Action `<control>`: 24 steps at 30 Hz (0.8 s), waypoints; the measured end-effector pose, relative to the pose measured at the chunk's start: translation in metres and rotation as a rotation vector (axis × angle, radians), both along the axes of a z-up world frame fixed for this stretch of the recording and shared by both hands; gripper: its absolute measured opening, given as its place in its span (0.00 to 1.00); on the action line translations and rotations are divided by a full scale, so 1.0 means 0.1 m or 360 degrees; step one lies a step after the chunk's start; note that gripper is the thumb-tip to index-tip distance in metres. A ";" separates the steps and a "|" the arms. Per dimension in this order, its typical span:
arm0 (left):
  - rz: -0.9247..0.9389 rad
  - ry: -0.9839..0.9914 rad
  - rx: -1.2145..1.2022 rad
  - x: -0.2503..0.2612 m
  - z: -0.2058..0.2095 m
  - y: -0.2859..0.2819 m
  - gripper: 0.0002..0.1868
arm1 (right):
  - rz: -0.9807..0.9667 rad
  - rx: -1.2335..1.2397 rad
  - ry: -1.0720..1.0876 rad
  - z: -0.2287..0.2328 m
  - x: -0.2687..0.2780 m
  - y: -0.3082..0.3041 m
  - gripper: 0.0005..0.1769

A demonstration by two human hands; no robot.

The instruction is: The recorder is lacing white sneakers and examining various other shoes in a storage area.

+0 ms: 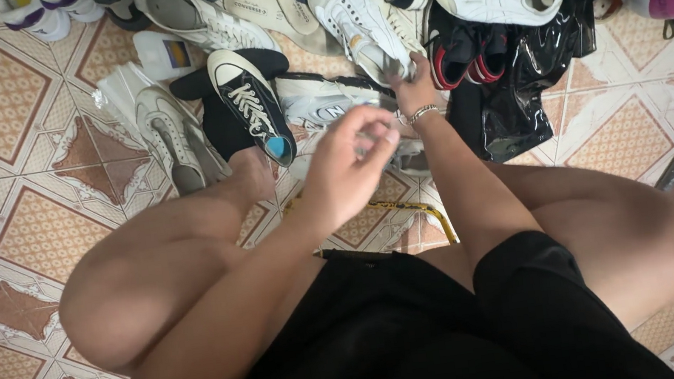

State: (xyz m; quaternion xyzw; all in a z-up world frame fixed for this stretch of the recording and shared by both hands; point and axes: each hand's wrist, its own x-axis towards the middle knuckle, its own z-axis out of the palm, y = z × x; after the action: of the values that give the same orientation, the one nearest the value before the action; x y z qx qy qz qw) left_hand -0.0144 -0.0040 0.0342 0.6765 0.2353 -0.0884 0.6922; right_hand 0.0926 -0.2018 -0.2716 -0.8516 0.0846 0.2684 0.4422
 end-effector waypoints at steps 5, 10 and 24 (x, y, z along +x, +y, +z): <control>-0.0272 0.0078 0.0152 -0.02 0.06 -0.06 0.15 | 0.0000 -0.0307 -0.0111 0.78 -0.03 0.37 0.27; -0.0309 0.0026 0.0230 -0.05 0.04 -0.12 0.16 | 0.0514 -0.0354 -0.0088 0.41 -0.26 0.29 0.21; -0.0322 -0.0054 0.0327 0.02 0.00 -0.01 0.16 | 0.1264 -0.1072 -0.0089 -0.09 0.09 -0.50 0.15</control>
State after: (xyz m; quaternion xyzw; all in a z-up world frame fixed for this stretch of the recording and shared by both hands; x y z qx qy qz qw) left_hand -0.0126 -0.0049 0.0342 0.7654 0.1620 -0.1217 0.6108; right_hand 0.1017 -0.2517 -0.2805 -0.9200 -0.1752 0.3505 0.0097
